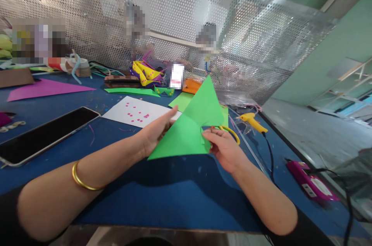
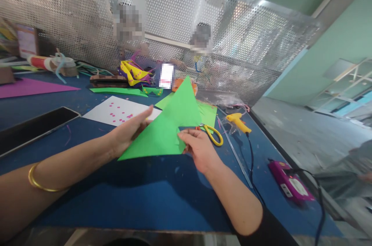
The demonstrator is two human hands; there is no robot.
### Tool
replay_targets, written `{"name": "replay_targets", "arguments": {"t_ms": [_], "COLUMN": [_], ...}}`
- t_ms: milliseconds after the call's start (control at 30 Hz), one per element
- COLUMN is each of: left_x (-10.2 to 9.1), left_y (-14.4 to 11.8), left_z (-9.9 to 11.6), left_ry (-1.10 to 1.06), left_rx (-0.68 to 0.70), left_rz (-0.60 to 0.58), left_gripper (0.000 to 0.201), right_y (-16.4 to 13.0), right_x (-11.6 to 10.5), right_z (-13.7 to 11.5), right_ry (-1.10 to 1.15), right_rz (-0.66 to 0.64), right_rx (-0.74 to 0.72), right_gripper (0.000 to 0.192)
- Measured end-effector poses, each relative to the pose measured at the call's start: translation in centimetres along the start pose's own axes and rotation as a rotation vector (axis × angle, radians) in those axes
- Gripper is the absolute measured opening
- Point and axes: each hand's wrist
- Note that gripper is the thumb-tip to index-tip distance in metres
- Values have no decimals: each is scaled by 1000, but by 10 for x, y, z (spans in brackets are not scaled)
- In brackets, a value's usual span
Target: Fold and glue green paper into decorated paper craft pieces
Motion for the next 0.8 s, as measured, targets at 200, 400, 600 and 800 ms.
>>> {"name": "replay_targets", "arguments": {"t_ms": [200,400,600,800], "left_x": [-7,14,18,17], "left_y": [15,-3,-9,-5], "left_z": [-1,-34,-44,-46], "left_ry": [-99,106,197,174], "left_rx": [163,62,173,184], "left_rz": [356,88,-18,93], "left_gripper": [27,14,37,41], "right_y": [10,4,-9,-13], "right_x": [-7,6,25,31], "right_z": [-2,6,17,21], "right_ry": [164,215,203,236], "right_rz": [207,257,216,217], "right_rx": [-167,-198,-156,-117], "right_gripper": [35,32,30,30]}}
Point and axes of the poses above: each hand's wrist, its own y-axis towards the middle knuckle, its own x-axis out of the palm, z = x × y, and after that the axes turned 1 degree about z, right-handed
